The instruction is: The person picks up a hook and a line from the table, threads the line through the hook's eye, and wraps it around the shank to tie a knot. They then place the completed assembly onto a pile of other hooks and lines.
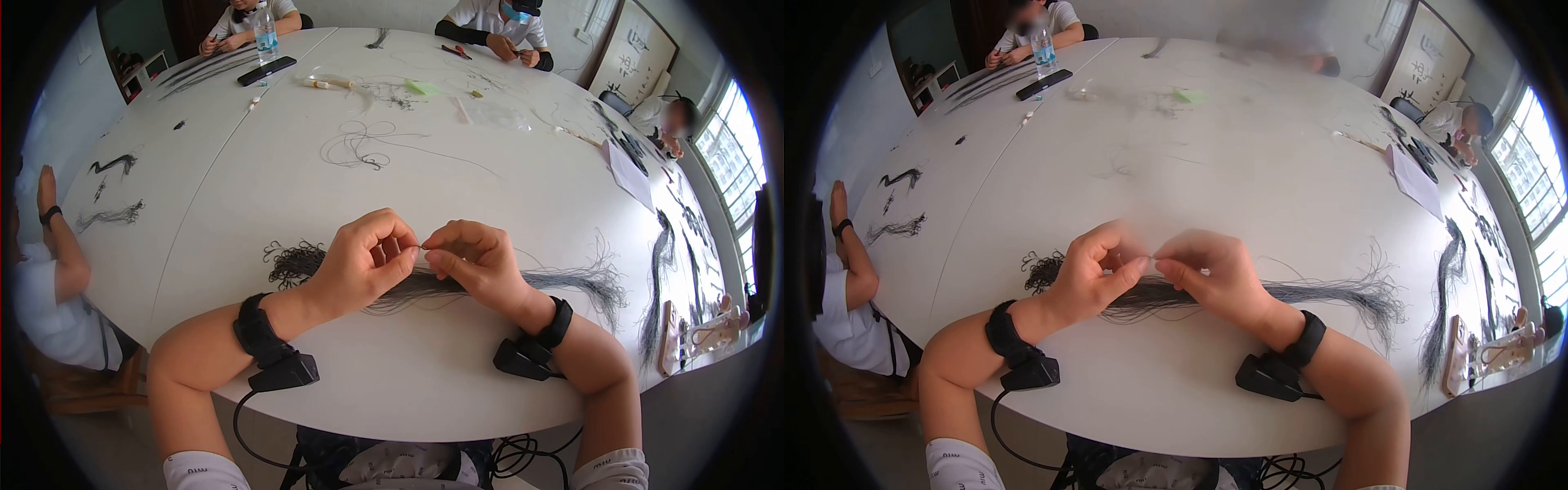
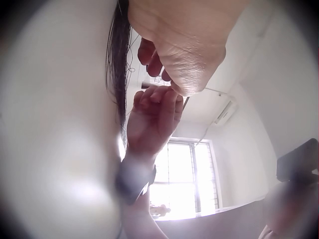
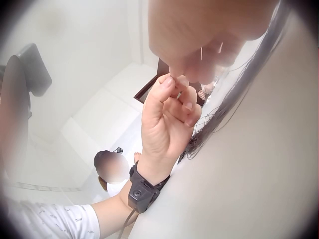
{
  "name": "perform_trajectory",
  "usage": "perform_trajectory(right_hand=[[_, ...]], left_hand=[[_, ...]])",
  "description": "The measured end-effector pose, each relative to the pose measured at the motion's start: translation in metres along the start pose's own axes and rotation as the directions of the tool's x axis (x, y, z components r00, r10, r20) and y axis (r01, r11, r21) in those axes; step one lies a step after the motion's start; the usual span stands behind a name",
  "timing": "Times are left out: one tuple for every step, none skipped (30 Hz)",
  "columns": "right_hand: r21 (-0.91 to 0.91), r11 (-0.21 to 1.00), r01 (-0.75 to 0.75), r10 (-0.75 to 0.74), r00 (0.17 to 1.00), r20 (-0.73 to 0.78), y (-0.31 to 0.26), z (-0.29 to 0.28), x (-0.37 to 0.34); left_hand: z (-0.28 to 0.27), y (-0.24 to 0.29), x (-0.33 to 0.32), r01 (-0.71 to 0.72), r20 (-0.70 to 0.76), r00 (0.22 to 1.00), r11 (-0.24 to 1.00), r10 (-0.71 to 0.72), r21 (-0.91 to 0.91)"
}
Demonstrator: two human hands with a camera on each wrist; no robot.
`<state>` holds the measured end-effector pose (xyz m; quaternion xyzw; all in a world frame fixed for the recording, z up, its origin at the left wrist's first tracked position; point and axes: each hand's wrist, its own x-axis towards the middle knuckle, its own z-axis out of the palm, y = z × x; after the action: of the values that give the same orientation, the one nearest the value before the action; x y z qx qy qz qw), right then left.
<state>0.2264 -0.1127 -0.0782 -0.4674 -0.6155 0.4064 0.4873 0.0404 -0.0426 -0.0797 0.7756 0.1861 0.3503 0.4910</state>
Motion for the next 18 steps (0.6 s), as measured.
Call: perform_trajectory(right_hand=[[0.011, 1.000, -0.008, 0.008, 1.000, -0.004, -0.0002, 0.0006, 0.0001], [0.022, 1.000, -0.017, 0.017, 1.000, -0.007, -0.0004, 0.0009, 0.0000], [0.022, 1.000, -0.017, 0.017, 1.000, -0.007, -0.0005, 0.0011, 0.0000], [0.014, 1.000, -0.019, 0.020, 1.000, -0.009, -0.0006, 0.0012, -0.0001], [0.007, 1.000, -0.022, 0.022, 1.000, -0.011, -0.0005, 0.0011, -0.0004], [0.007, 1.000, -0.023, 0.023, 1.000, -0.010, 0.0000, 0.0013, -0.0007], [-0.034, 0.999, -0.005, 0.005, 1.000, 0.002, 0.0010, 0.0015, -0.0011], [-0.075, 0.997, 0.013, -0.012, 1.000, 0.015, 0.0019, 0.0018, -0.0014], [-0.075, 0.997, 0.012, -0.011, 1.000, 0.015, 0.0028, 0.0022, -0.0016], [-0.091, 0.995, 0.047, -0.045, 0.999, 0.022, 0.0037, 0.0027, -0.0019], [-0.107, 0.991, 0.082, -0.079, 0.996, 0.030, 0.0041, 0.0029, -0.0019], [-0.107, 0.991, 0.082, -0.079, 0.996, 0.030, 0.0035, 0.0027, -0.0020], [-0.126, 0.988, 0.088, -0.083, 0.996, 0.044, 0.0024, 0.0025, -0.0019], [-0.145, 0.985, 0.094, -0.086, 0.995, 0.058, 0.0017, 0.0023, -0.0017], [-0.145, 0.985, 0.094, -0.086, 0.995, 0.058, 0.0018, 0.0026, -0.0017], [-0.122, 0.989, 0.082, -0.077, 0.996, 0.047, 0.0020, 0.0030, -0.0019], [-0.100, 0.992, 0.071, -0.068, 0.997, 0.035, 0.0021, 0.0032, -0.0020], [-0.100, 0.992, 0.071, -0.068, 0.997, 0.035, 0.0018, 0.0031, -0.0020]], left_hand=[[-0.0001, 0.0010, 0.0000, 0.000, 0.000, 1.000, 1.000, 0.000, 0.000], [-0.0002, 0.0031, 0.0001, 0.021, 0.008, 1.000, 1.000, -0.021, 0.002], [-0.0003, 0.0049, 0.0002, 0.043, 0.015, 0.999, 0.999, -0.043, 0.004], [-0.0005, 0.0058, 0.0000, 0.043, 0.015, 0.999, 0.999, -0.043, 0.004], [-0.0003, 0.0067, -0.0003, 0.062, 0.042, 0.997, 0.998, -0.062, -0.006], [-0.0004, 0.0069, -0.0005, 0.083, 0.069, 0.994, 0.996, -0.081, -0.015], [-0.0002, 0.0065, -0.0005, 0.083, 0.068, 0.994, 0.996, -0.082, -0.015], [0.0001, 0.0056, -0.0004, 0.058, 0.078, 0.995, 0.998, -0.058, 0.001], [0.0003, 0.0046, -0.0003, 0.033, 0.088, 0.996, 0.999, -0.035, 0.017], [0.0005, 0.0037, -0.0004, 0.033, 0.088, 0.996, 0.999, -0.035, 0.016], [0.0005, 0.0029, -0.0005, 0.019, 0.095, 0.995, 0.999, -0.022, 0.032], [0.0006, 0.0020, -0.0006, 0.004, 0.103, 0.995, 0.999, -0.009, 0.048], [0.0003, 0.0012, -0.0005, 0.004, 0.103, 0.995, 0.999, -0.009, 0.048], [-0.0004, 0.0004, -0.0003, 0.005, 0.111, 0.994, 1.000, -0.007, 0.018], [-0.0010, -0.0004, -0.0002, 0.006, 0.120, 0.993, 1.000, -0.004, -0.012], [-0.0016, -0.0013, -0.0005, 0.005, 0.119, 0.993, 1.000, -0.004, -0.012], [-0.0021, -0.0022, -0.0009, 0.029, 0.128, 0.991, 0.998, -0.023, -0.047], [-0.0023, -0.0026, -0.0012, 0.054, 0.138, 0.990, 0.995, -0.042, -0.082]])
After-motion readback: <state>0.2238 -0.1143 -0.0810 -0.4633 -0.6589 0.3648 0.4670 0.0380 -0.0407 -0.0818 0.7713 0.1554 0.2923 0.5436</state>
